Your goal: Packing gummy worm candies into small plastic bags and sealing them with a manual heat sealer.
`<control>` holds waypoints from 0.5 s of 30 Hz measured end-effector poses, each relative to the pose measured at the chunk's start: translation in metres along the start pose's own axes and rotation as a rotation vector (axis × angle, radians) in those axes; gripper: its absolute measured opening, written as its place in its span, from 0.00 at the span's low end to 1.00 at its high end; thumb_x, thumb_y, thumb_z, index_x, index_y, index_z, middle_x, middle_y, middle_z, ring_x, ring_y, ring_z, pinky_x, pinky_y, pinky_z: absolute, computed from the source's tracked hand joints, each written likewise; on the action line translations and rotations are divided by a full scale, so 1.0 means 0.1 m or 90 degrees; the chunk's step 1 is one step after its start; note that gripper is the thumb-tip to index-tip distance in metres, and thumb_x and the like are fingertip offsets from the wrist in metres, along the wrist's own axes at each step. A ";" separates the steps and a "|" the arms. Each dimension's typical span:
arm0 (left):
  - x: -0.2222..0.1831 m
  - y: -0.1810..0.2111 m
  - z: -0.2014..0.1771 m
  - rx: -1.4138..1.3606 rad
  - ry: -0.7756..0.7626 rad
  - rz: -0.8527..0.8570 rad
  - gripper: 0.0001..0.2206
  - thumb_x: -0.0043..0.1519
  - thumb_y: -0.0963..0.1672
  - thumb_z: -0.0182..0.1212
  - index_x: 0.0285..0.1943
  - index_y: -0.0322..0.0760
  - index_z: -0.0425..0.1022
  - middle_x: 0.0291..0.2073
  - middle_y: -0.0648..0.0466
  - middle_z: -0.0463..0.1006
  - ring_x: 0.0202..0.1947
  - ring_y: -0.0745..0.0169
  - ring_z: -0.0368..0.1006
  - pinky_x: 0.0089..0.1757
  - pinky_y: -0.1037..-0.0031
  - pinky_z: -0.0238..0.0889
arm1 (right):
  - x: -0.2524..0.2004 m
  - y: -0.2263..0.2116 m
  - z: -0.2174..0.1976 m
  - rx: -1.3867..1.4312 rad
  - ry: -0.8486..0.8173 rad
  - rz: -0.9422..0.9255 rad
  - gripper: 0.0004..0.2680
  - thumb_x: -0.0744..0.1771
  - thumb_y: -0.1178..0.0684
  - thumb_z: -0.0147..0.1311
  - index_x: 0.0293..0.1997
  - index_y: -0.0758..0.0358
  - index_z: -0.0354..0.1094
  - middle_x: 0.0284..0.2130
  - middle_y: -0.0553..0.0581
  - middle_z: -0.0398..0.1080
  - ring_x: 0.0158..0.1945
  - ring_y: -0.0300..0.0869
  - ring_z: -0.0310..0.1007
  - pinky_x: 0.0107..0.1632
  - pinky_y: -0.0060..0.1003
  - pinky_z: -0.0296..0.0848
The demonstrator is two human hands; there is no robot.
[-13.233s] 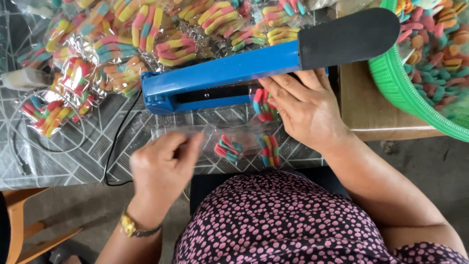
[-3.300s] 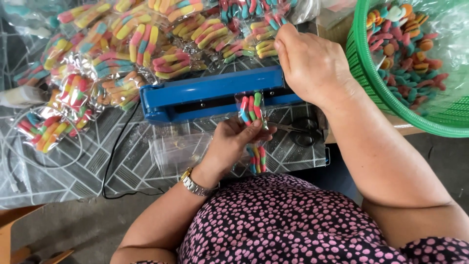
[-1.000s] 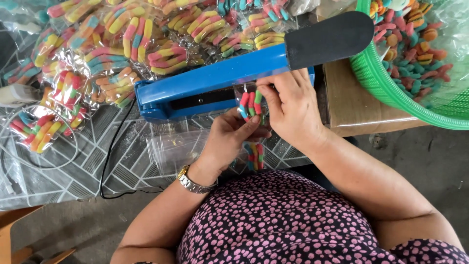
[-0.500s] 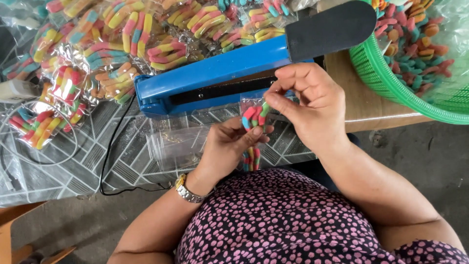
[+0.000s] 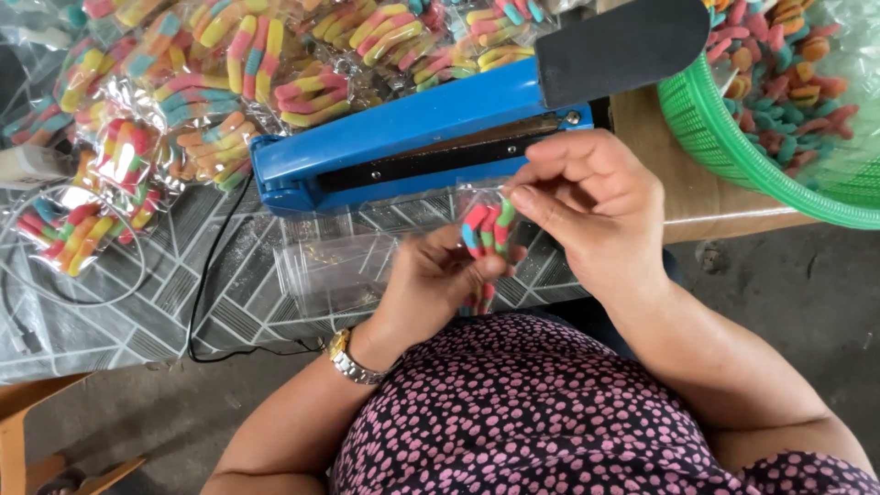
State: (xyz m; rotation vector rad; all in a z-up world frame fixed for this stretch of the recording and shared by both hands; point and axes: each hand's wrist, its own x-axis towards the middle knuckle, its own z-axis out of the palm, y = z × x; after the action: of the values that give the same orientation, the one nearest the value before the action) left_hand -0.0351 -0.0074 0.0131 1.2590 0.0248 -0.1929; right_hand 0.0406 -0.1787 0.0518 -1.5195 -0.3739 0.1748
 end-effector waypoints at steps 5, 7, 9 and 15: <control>-0.22 0.15 -0.08 0.215 -0.003 0.117 0.06 0.65 0.39 0.62 0.47 0.28 0.74 0.37 0.48 0.81 0.35 0.62 0.82 0.34 0.77 0.75 | -0.12 -0.12 -0.01 -0.027 0.027 -0.066 0.10 0.68 0.69 0.59 0.54 0.71 0.66 0.40 0.62 0.75 0.42 0.40 0.80 0.46 0.25 0.78; -0.37 0.37 -0.17 0.358 0.019 0.192 0.06 0.65 0.41 0.62 0.41 0.31 0.73 0.31 0.52 0.79 0.32 0.61 0.82 0.31 0.74 0.72 | -0.17 -0.17 -0.03 -0.045 0.027 -0.108 0.10 0.68 0.69 0.58 0.55 0.74 0.65 0.40 0.63 0.75 0.40 0.40 0.79 0.43 0.23 0.76; -0.56 0.76 -0.23 0.244 0.068 0.157 0.13 0.65 0.39 0.61 0.59 0.31 0.71 0.38 0.49 0.83 0.30 0.67 0.84 0.35 0.83 0.85 | -0.22 -0.24 -0.06 -0.139 0.034 -0.063 0.05 0.69 0.69 0.55 0.48 0.78 0.64 0.37 0.69 0.73 0.41 0.47 0.78 0.48 0.31 0.77; -0.86 1.34 -0.79 0.417 0.456 0.417 0.22 0.71 0.43 0.62 0.71 0.28 0.63 0.40 0.44 0.78 0.31 0.61 0.82 0.26 0.81 0.77 | -0.27 -0.04 -0.19 -0.212 -0.062 -0.042 0.07 0.66 0.67 0.59 0.47 0.75 0.69 0.40 0.66 0.75 0.41 0.44 0.81 0.48 0.29 0.81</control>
State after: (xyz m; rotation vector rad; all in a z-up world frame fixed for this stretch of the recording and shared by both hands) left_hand -0.0919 0.1181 0.1255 1.8574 0.1734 0.8868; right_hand 0.0215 -0.2056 0.0521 -1.8276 -0.5503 0.1392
